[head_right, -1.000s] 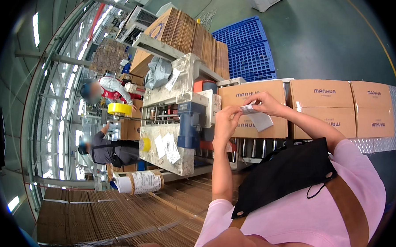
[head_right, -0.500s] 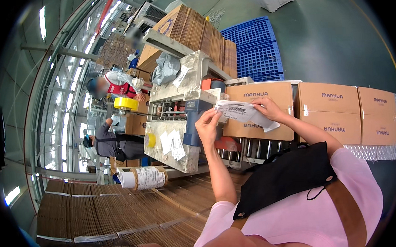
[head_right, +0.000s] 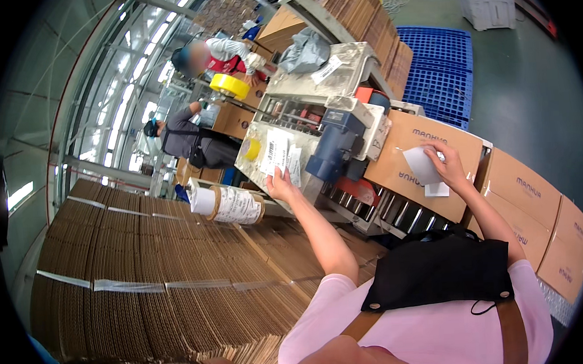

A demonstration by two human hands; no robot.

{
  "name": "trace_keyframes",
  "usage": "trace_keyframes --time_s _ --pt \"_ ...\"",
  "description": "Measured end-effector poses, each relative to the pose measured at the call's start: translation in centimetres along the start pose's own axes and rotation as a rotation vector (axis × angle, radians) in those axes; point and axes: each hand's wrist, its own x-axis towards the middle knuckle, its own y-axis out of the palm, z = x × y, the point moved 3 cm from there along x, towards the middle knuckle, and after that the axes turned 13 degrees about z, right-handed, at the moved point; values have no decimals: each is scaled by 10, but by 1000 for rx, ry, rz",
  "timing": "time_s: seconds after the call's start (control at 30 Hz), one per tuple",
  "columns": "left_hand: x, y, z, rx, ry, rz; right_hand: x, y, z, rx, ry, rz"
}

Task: The person holds sheets of labels, peeling off individual stickers and applying them to the tops of cardboard boxes moving along a roller conveyor.

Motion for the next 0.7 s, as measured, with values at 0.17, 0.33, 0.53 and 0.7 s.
trace_keyframes --time_s 0.17,0.33,0.53,0.7 --pt "19 -72 22 565 84 -126 1 11 8 46 -1 55" --pt "-114 32 -31 905 305 258 -15 -12 30 -67 -91 4" --pt "-253 83 58 -4 -1132 1146 -48 -1 83 -219 -270 122" --pt "-261 105 75 -208 -879 1208 -81 -15 76 -207 -192 225"
